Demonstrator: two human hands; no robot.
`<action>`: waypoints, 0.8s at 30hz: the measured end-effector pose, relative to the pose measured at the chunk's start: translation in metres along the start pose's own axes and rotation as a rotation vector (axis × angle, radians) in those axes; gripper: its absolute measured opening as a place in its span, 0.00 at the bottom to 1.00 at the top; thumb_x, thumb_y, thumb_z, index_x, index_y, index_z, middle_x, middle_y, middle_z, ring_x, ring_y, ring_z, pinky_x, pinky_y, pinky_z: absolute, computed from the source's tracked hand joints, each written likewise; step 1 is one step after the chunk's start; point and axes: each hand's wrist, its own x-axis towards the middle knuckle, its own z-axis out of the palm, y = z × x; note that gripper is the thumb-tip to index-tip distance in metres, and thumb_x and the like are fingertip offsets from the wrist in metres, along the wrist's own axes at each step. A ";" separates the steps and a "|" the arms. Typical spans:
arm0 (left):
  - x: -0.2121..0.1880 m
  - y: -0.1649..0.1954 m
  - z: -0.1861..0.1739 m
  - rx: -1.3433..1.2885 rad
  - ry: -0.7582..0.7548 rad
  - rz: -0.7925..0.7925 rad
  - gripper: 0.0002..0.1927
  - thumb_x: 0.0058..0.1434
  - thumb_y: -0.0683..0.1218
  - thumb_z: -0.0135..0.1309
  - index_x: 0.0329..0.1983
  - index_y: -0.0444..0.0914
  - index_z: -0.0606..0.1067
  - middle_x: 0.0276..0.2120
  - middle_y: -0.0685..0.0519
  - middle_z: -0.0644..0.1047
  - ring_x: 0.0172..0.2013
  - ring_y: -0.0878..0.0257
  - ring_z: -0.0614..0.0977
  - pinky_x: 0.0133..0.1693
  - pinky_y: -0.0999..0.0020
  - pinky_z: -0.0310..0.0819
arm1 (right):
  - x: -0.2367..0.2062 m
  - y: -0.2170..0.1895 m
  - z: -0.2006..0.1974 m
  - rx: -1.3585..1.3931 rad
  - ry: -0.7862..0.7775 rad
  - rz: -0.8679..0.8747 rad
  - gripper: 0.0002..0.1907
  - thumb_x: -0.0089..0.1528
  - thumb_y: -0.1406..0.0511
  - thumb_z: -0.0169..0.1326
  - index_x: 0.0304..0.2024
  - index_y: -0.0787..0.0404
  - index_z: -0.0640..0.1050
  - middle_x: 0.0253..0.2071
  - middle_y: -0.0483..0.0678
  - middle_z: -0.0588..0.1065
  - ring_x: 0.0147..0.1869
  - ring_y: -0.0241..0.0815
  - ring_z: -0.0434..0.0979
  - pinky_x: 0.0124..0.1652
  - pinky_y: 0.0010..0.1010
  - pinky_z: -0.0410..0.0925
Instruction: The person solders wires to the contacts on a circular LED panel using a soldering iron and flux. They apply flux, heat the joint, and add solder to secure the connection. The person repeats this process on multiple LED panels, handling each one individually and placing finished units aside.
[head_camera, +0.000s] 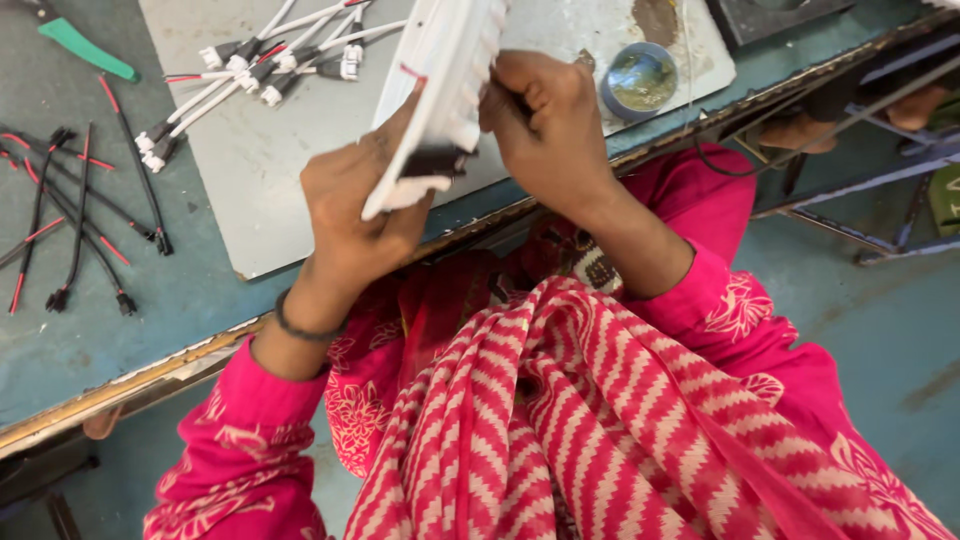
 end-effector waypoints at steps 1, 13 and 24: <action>-0.001 0.006 0.001 0.033 0.006 0.042 0.24 0.53 0.31 0.58 0.55 0.27 0.76 0.51 0.36 0.79 0.47 0.43 0.87 0.49 0.58 0.81 | -0.005 -0.002 -0.002 -0.024 0.004 -0.007 0.05 0.68 0.75 0.54 0.35 0.70 0.75 0.29 0.52 0.76 0.33 0.39 0.80 0.33 0.31 0.68; -0.073 0.025 0.021 0.201 0.039 -0.195 0.09 0.58 0.35 0.65 0.41 0.31 0.79 0.35 0.43 0.80 0.33 0.48 0.84 0.35 0.63 0.75 | -0.051 -0.005 0.021 0.078 0.019 0.060 0.05 0.64 0.71 0.57 0.41 0.65 0.81 0.37 0.55 0.81 0.40 0.48 0.85 0.39 0.34 0.76; -0.092 0.050 0.042 0.284 0.103 -0.219 0.09 0.56 0.36 0.70 0.36 0.30 0.80 0.32 0.45 0.81 0.31 0.55 0.83 0.33 0.68 0.74 | -0.083 -0.003 0.001 0.287 -0.057 0.115 0.05 0.67 0.70 0.56 0.43 0.66 0.80 0.36 0.54 0.80 0.38 0.48 0.84 0.38 0.35 0.74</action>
